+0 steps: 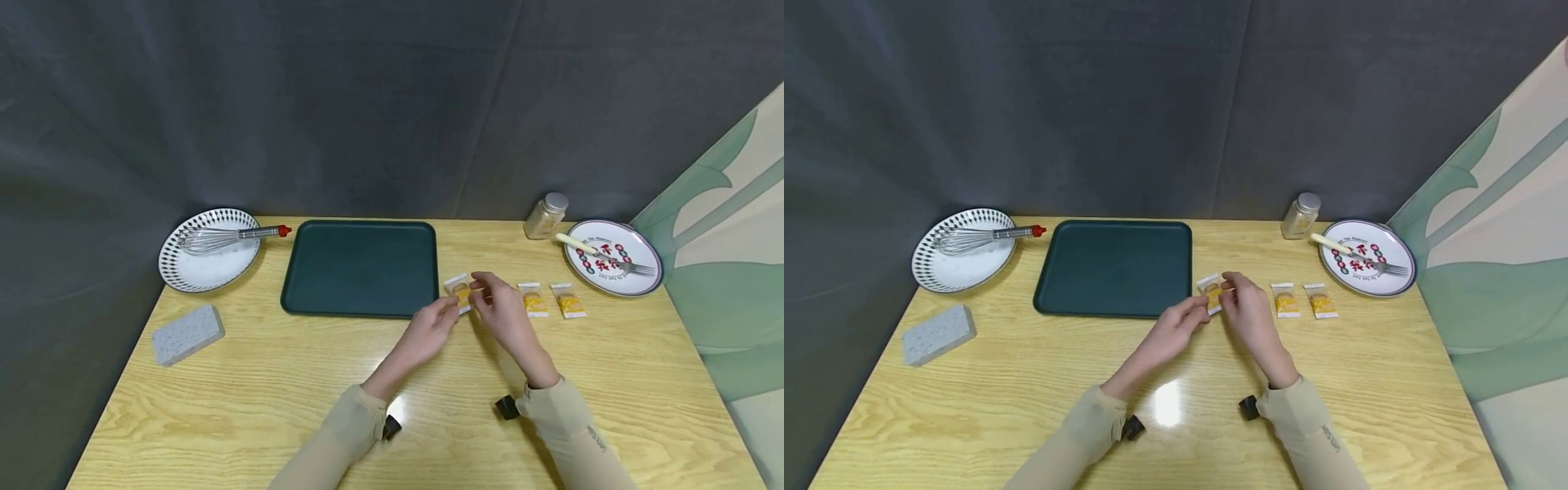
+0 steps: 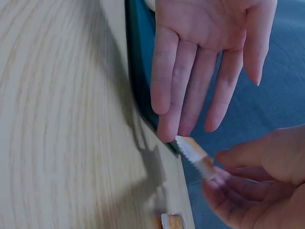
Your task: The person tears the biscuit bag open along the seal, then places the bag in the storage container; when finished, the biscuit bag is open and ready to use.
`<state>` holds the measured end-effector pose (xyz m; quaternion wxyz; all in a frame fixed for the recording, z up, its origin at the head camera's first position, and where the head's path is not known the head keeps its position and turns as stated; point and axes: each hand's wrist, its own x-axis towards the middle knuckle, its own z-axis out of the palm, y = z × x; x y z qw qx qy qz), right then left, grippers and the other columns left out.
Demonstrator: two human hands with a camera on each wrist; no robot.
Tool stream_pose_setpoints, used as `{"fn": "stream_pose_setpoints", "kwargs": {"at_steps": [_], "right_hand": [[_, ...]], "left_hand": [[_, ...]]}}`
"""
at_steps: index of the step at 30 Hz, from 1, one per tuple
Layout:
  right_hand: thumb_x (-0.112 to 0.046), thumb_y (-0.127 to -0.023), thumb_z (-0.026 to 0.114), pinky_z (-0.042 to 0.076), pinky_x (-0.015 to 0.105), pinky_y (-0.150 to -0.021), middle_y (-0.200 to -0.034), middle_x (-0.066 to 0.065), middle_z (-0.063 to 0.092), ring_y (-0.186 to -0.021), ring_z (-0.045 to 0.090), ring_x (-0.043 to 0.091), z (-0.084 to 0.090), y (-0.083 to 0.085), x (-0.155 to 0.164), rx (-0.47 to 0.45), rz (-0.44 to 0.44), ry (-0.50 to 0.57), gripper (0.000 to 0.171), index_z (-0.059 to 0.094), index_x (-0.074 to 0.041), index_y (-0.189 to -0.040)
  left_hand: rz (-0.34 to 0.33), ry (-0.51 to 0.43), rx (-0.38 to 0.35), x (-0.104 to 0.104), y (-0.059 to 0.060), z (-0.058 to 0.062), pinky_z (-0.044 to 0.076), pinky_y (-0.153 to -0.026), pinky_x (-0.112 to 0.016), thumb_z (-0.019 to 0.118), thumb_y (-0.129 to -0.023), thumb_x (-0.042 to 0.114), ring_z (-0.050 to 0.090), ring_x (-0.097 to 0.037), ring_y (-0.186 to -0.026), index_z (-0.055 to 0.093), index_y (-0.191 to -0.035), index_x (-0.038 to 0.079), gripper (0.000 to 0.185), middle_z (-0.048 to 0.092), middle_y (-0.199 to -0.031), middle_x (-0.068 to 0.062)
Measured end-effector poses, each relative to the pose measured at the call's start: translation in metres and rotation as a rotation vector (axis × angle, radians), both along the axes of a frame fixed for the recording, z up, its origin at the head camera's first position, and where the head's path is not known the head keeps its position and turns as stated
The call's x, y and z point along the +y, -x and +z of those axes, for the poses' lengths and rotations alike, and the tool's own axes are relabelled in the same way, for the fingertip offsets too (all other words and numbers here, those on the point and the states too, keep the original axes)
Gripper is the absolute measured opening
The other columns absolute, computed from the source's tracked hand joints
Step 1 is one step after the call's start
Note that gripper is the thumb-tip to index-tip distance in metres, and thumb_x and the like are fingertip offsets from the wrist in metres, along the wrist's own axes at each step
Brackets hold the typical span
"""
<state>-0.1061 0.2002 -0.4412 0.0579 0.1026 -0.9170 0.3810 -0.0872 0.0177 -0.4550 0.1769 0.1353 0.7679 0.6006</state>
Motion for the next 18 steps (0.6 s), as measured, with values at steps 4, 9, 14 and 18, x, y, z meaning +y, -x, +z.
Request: {"fn": "stream_pose_setpoints", "kwargs": {"at_steps": [4,9,14,18], "right_hand": [[0.012,-0.097,0.07,0.062,0.053,-0.082,-0.107,0.026,0.074,-0.093,0.073,0.041,0.004,0.0,-0.002,0.02,-0.018,0.065,0.031,0.065,0.016,-0.128],[0.006,-0.096,0.077,0.062,0.033,-0.077,-0.107,0.023,0.076,-0.093,0.075,0.037,0.007,-0.001,-0.005,-0.021,-0.016,0.113,0.031,0.069,0.011,-0.126],[0.004,-0.096,0.078,0.057,0.019,-0.066,-0.103,0.024,0.076,-0.086,0.077,0.034,0.008,-0.002,-0.008,-0.078,0.006,0.151,0.026,0.072,0.011,-0.12],[0.003,-0.095,0.08,0.057,0.018,-0.064,-0.097,0.021,0.077,-0.082,0.077,0.031,0.009,-0.004,-0.011,-0.084,0.001,0.152,0.021,0.075,0.009,-0.114]], "left_hand": [[0.028,-0.076,-0.017,-0.006,-0.003,0.003,0.055,-0.104,-0.045,0.045,-0.117,0.024,0.067,-0.035,-0.127,0.049,-0.155,-0.005,0.048,0.065,-0.14,-0.025],[0.044,-0.121,-0.011,-0.014,-0.004,0.003,0.056,-0.103,-0.043,0.046,-0.117,0.024,0.066,-0.035,-0.129,0.043,-0.158,-0.005,0.051,0.058,-0.149,-0.025],[0.038,-0.17,-0.004,-0.021,-0.004,0.002,0.055,-0.105,-0.044,0.048,-0.116,0.02,0.064,-0.038,-0.131,0.041,-0.159,-0.007,0.051,0.056,-0.15,-0.028],[0.036,-0.204,-0.008,-0.029,-0.002,-0.001,0.056,-0.104,-0.046,0.048,-0.117,0.015,0.066,-0.042,-0.126,0.04,-0.158,-0.01,0.049,0.059,-0.145,-0.031]]}}
